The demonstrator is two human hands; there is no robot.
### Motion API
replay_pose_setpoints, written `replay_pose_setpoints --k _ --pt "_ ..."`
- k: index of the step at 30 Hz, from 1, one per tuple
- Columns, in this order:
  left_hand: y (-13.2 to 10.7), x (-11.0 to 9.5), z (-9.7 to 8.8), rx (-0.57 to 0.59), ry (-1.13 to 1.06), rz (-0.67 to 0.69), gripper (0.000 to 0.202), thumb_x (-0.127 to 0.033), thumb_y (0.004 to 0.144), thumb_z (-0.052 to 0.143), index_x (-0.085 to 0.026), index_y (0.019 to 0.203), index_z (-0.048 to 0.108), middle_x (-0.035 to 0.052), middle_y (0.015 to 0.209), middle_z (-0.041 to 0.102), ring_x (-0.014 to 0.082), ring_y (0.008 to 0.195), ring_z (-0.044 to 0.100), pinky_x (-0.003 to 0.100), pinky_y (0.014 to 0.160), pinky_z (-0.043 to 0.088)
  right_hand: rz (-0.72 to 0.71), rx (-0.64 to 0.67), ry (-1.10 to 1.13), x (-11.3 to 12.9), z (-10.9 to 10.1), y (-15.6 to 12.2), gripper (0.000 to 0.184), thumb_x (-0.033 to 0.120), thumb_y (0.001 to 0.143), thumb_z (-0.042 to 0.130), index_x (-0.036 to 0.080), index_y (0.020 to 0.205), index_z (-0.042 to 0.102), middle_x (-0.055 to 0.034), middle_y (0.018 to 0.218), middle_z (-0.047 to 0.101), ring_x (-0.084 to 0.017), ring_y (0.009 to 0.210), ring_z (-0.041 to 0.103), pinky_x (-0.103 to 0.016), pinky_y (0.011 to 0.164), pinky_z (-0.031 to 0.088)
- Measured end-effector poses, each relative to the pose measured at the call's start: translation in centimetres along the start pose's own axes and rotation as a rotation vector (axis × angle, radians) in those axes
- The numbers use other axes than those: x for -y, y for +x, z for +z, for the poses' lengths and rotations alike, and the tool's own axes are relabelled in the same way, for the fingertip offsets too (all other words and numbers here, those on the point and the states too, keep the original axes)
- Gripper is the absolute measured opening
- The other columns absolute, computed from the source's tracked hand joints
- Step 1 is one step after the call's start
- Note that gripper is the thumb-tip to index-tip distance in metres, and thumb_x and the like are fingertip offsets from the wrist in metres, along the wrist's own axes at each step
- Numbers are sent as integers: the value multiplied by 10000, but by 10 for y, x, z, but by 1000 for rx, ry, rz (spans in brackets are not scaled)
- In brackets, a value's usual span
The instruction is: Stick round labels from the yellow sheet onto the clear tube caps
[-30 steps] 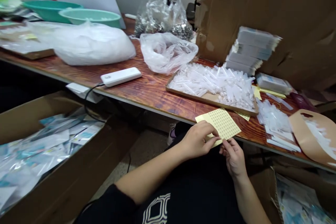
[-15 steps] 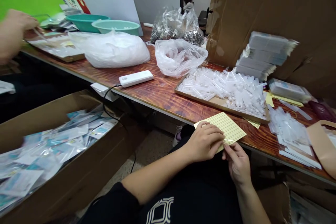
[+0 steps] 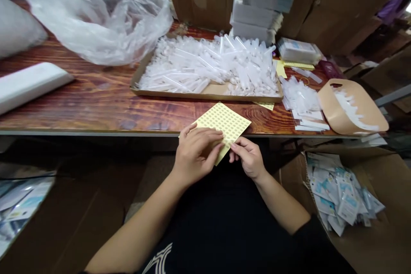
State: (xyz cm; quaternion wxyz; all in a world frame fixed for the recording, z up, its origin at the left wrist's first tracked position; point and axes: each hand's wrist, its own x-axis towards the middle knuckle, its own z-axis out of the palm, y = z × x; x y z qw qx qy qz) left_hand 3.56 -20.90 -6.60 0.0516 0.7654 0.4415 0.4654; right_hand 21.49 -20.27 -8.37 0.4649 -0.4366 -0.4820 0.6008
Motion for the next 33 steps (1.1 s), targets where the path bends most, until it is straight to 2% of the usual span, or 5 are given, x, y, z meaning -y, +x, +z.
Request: replay_pose_setpoints --k 9,13,18,25,33 --pt "-4 -5 -5 -58 176 239 254 -107 795 802 -241 997 725 22 950 835 237 805 757 486 1000 471 27 19 166 -5 1 -3 357 522 731 865 201 784 719 -9 642 738 -144 564 679 -266 563 523" --pt "-5 -5 -3 -36 183 284 304 -86 783 797 -233 1038 724 23 960 841 239 806 784 495 1061 453 155 74 332 -7 2 -2 375 461 627 946 188 803 758 -9 697 755 -143 619 704 -259 595 548" --pt "-6 -5 -4 -14 159 277 279 -79 782 798 -219 1012 724 31 948 842 232 797 804 483 1120 450 222 52 350 -10 5 -1 375 453 571 954 173 735 765 2 635 722 -116 555 643 -239 541 494" --pt "-9 -11 -10 -21 115 259 319 -47 757 801 -213 1019 726 54 974 841 245 770 811 551 1234 376 78 -18 276 -8 10 -4 270 374 626 897 195 739 729 33 625 687 -85 472 563 -238 494 486" --pt "-11 -16 -6 -9 100 162 262 -90 794 784 -251 995 737 16 958 842 235 768 811 564 1193 435 -204 -73 -142 -11 9 -13 226 380 812 708 210 693 620 -8 643 658 -126 539 595 -268 511 494"
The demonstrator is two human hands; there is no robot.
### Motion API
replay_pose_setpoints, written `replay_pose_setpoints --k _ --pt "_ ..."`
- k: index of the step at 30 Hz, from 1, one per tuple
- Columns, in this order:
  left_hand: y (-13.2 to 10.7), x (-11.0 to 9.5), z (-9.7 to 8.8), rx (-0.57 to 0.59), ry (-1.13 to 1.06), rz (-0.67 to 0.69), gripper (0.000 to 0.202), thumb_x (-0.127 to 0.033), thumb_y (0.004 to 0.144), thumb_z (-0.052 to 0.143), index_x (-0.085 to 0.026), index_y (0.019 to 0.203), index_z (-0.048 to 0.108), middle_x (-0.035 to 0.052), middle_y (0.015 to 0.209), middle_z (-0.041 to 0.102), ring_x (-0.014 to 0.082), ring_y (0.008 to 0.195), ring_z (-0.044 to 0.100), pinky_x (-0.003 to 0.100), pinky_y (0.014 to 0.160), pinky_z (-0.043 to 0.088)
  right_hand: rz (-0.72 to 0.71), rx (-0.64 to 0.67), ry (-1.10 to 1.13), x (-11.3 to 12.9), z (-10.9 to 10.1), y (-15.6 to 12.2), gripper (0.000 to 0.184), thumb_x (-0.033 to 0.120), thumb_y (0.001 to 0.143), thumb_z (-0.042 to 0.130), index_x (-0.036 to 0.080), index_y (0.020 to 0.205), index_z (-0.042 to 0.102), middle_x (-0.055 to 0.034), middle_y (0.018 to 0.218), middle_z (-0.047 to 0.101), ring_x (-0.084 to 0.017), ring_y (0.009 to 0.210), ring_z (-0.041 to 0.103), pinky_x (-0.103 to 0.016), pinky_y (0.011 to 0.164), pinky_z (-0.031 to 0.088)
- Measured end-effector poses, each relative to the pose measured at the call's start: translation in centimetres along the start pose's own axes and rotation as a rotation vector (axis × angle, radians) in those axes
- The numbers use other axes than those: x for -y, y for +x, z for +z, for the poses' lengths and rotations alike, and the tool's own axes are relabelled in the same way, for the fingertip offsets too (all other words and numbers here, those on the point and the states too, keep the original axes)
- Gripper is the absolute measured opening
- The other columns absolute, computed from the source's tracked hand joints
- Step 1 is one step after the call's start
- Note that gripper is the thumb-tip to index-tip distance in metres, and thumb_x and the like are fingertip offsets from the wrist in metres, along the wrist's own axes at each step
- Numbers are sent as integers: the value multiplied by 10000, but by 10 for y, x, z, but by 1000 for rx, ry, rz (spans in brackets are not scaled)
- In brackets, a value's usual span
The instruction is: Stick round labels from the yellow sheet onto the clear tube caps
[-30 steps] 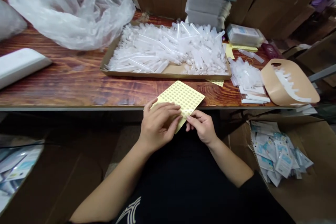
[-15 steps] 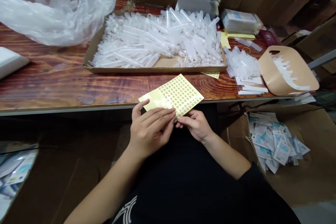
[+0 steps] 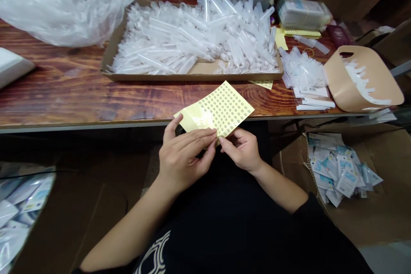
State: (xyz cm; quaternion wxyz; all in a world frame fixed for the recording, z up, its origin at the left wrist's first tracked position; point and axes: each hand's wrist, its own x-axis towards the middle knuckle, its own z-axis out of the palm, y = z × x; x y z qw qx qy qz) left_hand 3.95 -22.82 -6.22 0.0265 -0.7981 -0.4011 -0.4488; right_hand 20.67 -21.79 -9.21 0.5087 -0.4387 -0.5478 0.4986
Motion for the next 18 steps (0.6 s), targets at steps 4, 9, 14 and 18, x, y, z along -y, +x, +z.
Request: replay_pose_setpoints --k 4,9,14,18 --pt "0 -1 -1 18 -17 -37 221 -93 805 770 -255 949 728 2 942 841 231 774 811 576 1191 431 -175 -29 -192 3 0 0 261 325 841 657 216 629 549 9 594 613 -109 532 554 -253 517 463" --pt "1 -3 0 24 -20 -62 177 -96 815 762 -238 907 708 9 920 840 225 765 809 573 1202 407 -246 -54 -280 6 0 0 239 305 848 638 214 641 561 19 588 609 -101 527 536 -243 511 451" --pt "2 -3 0 30 -15 -87 183 -114 820 757 -267 905 700 -14 920 839 224 744 802 585 1186 420 -196 -37 -249 7 -2 0 251 332 848 641 220 635 570 7 600 618 -119 550 556 -265 535 467" --pt "4 -3 -3 62 -44 -146 162 -143 835 746 -293 880 705 -30 916 838 227 758 803 599 1177 430 -64 9 -193 8 -3 0 260 395 843 671 235 653 596 -18 651 644 -150 591 571 -306 565 492"
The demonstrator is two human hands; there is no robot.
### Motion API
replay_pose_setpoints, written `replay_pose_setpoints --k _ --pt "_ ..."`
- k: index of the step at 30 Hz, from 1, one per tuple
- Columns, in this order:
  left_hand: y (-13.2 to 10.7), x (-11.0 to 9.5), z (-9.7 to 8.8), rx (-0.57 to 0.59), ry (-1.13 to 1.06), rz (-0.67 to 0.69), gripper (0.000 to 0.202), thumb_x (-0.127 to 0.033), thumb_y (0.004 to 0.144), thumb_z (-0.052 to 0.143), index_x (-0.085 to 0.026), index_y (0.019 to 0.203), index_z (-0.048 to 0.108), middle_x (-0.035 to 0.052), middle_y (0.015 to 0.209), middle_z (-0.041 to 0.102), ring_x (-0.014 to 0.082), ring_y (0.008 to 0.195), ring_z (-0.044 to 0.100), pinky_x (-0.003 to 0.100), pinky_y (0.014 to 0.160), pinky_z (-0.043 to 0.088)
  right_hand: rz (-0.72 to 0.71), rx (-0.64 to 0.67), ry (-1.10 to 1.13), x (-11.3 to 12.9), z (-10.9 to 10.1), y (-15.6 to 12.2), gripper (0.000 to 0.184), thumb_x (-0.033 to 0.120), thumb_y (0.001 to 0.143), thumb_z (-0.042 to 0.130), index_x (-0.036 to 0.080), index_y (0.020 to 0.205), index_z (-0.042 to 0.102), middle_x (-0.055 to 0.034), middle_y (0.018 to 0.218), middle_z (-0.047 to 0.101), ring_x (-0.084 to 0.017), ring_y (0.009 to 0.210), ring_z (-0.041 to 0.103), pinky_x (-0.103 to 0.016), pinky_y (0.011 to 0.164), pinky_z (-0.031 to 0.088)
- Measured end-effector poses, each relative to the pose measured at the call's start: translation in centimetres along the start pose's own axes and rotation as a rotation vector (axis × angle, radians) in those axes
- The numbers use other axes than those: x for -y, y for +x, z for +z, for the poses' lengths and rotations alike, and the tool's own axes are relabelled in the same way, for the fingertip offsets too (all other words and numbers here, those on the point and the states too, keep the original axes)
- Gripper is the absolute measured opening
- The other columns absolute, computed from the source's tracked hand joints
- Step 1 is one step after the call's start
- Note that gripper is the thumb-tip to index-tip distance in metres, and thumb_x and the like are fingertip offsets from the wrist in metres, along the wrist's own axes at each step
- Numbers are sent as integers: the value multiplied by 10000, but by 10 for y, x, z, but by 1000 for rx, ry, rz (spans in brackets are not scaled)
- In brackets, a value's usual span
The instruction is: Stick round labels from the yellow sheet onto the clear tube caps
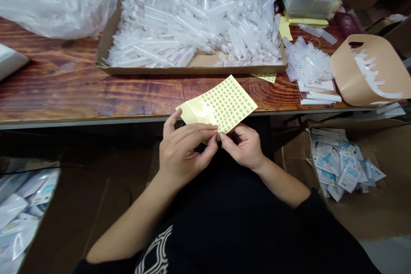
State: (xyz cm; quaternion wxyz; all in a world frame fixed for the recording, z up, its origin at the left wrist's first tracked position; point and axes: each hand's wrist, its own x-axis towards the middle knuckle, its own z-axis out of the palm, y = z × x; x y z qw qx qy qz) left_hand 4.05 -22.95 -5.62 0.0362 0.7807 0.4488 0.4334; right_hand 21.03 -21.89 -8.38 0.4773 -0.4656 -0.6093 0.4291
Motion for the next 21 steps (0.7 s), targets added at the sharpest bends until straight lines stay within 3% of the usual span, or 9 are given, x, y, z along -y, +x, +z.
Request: replay_pose_setpoints --k 5,10,17,21 --pt "2 0 -1 21 -55 -93 113 -191 847 745 -298 823 714 -48 895 835 215 764 800 573 1191 425 130 18 144 -4 1 -2 249 454 821 718 231 727 656 -47 749 688 -171 635 605 -326 580 526" --pt "2 2 2 10 -79 -151 96 -200 867 740 -289 835 725 -51 890 832 212 808 801 572 1201 410 220 33 309 -3 0 0 261 472 774 775 220 776 707 -29 723 717 -145 558 604 -304 546 514" --pt "5 6 -4 -47 -56 -185 97 -195 895 732 -290 879 725 -19 938 832 226 838 796 614 1198 396 392 113 420 -2 -5 4 387 550 781 774 188 670 694 -42 651 737 -101 467 570 -244 474 414" --pt "9 6 -11 -117 -48 -202 118 -185 891 736 -301 887 717 -22 951 827 229 864 795 617 1209 392 452 55 453 -2 -9 7 369 516 743 794 184 641 668 -32 615 726 -89 420 558 -218 423 347"
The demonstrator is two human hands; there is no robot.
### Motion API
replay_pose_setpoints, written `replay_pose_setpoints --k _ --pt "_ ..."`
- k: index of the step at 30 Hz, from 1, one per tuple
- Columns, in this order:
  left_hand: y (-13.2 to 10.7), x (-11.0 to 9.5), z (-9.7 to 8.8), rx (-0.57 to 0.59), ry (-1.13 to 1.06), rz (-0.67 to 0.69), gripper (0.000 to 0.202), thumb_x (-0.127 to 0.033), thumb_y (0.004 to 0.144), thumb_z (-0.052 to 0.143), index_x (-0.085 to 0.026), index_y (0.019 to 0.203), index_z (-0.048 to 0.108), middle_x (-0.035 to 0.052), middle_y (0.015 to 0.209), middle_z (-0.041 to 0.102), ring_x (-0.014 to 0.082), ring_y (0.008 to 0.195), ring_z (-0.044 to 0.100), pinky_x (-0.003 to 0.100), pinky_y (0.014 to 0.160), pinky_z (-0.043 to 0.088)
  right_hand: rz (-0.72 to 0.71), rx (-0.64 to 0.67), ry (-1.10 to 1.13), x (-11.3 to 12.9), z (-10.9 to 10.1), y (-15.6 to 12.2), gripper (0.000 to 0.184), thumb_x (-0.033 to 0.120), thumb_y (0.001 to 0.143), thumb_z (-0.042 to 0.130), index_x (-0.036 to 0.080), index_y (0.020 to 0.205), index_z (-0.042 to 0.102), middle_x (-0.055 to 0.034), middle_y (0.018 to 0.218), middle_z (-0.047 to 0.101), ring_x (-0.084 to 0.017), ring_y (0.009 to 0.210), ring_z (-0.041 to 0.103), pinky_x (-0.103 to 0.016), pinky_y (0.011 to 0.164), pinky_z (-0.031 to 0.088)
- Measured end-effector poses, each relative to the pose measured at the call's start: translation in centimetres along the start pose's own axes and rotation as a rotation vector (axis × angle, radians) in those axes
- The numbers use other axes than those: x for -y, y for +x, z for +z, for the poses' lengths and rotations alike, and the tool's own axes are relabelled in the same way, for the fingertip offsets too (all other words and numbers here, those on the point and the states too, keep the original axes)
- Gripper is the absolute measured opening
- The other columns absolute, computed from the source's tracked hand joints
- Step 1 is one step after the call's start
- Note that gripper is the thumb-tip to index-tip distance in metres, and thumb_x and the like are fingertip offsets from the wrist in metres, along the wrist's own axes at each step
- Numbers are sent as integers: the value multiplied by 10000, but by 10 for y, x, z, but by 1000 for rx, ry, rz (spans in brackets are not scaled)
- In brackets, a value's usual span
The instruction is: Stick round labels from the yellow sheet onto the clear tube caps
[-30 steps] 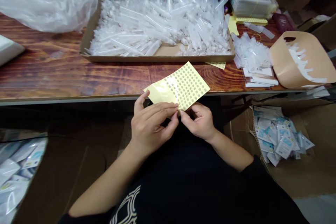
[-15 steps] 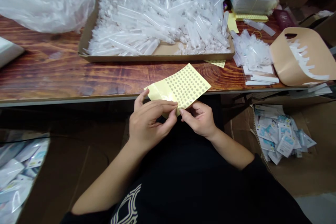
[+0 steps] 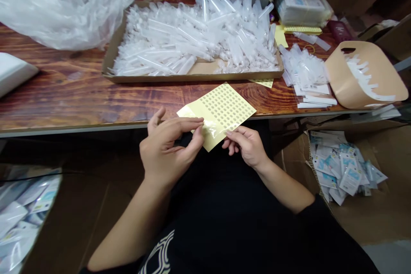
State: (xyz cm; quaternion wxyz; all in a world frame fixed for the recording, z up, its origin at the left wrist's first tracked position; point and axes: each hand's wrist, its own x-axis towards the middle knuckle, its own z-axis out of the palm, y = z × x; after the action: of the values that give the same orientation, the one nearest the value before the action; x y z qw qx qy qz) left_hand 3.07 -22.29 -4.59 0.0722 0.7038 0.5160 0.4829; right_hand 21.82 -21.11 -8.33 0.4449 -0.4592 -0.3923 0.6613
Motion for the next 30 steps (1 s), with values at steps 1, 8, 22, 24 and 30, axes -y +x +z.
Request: replay_pose_setpoints --k 1,8,22,24,30 --pt "1 -1 -1 -13 3 8 120 -182 888 737 -300 890 716 -20 947 825 229 865 794 615 1210 392 -4 -24 7 1 -1 1 366 511 741 794 185 637 664 -26 601 718 -86 410 553 -214 415 336" --pt "6 -1 -3 -69 3 41 137 -148 870 734 -285 875 720 -11 930 823 233 838 796 610 1206 395 7 -78 -47 5 -3 7 432 594 730 801 187 661 672 -4 559 690 -74 363 513 -208 373 317" --pt "8 8 -5 -168 -107 -124 47 -253 883 763 -296 872 775 -30 918 833 213 801 794 603 1181 469 -600 -312 -1258 136 -13 97 223 328 962 659 163 816 698 -77 839 719 -220 814 660 -346 789 504" --pt "8 8 -6 -175 -127 -145 37 -261 882 762 -286 861 779 -25 908 833 210 786 790 609 1182 464 -432 -324 -1509 145 0 135 268 303 950 672 88 1104 715 -188 1120 729 -301 997 689 -398 868 520" --pt "7 7 -12 -168 -264 -266 35 -276 873 772 -279 851 799 -7 901 833 220 827 788 588 1135 504 -186 -285 -1678 148 23 184 393 151 844 713 21 1215 702 -273 1223 712 -378 1166 682 -417 952 528"
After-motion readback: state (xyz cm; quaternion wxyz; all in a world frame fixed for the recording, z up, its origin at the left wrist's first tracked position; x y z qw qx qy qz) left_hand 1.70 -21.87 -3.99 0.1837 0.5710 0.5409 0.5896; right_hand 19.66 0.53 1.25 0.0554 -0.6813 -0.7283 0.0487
